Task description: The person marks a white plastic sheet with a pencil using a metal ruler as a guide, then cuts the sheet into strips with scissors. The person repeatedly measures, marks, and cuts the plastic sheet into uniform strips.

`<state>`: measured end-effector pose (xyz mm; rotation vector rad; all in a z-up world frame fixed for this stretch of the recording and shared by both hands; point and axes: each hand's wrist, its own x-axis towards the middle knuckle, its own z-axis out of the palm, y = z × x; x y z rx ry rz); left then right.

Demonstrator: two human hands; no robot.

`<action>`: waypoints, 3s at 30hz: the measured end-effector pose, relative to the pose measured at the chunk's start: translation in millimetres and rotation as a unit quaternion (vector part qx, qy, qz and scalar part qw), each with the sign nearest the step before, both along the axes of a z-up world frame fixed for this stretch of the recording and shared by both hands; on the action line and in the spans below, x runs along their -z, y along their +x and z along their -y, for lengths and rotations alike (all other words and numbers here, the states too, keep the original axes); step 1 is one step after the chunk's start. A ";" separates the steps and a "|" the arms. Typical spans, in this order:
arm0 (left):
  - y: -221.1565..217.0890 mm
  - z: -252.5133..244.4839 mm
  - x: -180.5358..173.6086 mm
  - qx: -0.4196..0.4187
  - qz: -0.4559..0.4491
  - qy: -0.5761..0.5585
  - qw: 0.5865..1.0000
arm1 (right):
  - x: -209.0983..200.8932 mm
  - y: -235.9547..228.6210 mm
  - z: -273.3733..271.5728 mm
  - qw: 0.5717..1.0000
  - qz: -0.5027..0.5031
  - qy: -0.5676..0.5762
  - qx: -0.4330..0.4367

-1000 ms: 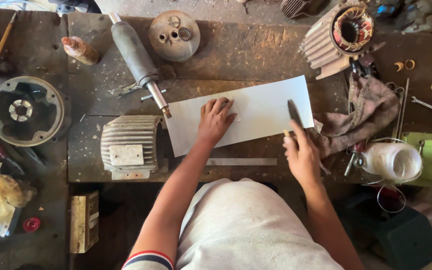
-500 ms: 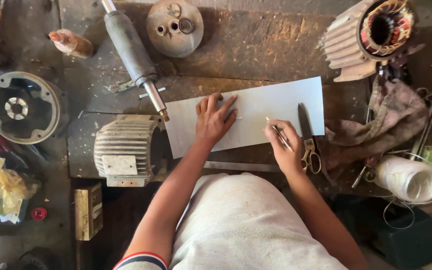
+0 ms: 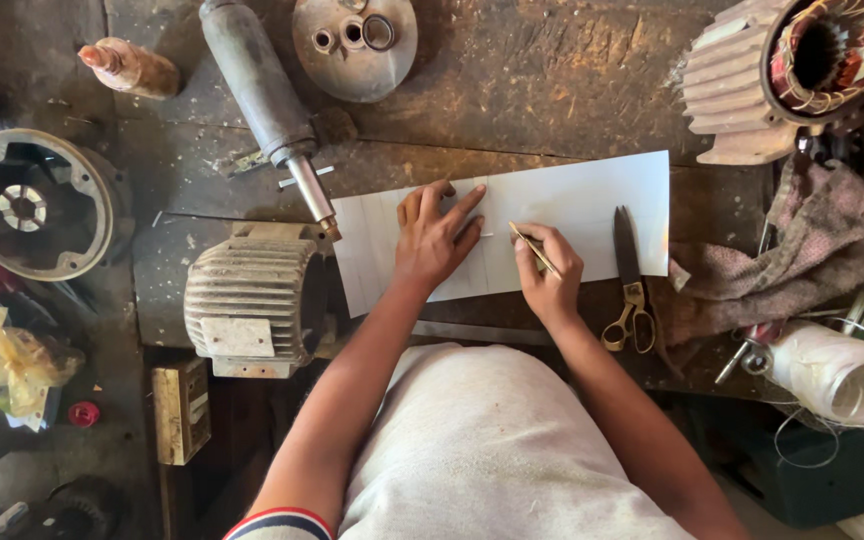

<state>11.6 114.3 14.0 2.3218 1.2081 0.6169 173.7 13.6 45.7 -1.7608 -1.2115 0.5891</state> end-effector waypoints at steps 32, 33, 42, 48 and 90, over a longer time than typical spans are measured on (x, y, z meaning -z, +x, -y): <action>1.1 -0.5 3.4 -0.003 -0.016 0.014 1.000 | -30.6 3.0 -40.5 0.955 0.263 -0.126 -0.062; 1.5 -0.5 3.3 -0.004 -0.018 0.021 1.000 | -29.5 1.4 -44.6 0.957 0.259 -0.115 -0.065; 1.2 -1.2 4.8 0.001 -0.014 0.026 1.000 | -19.0 -1.0 -48.1 0.955 0.258 -0.117 -0.089; 0.3 -0.4 4.2 0.003 -0.014 0.026 1.000 | -20.0 -2.0 -45.3 0.957 0.255 -0.101 -0.090; -35.3 76.1 -3.1 0.096 0.010 0.011 0.995 | -53.4 -19.0 70.1 0.998 0.028 -0.055 0.002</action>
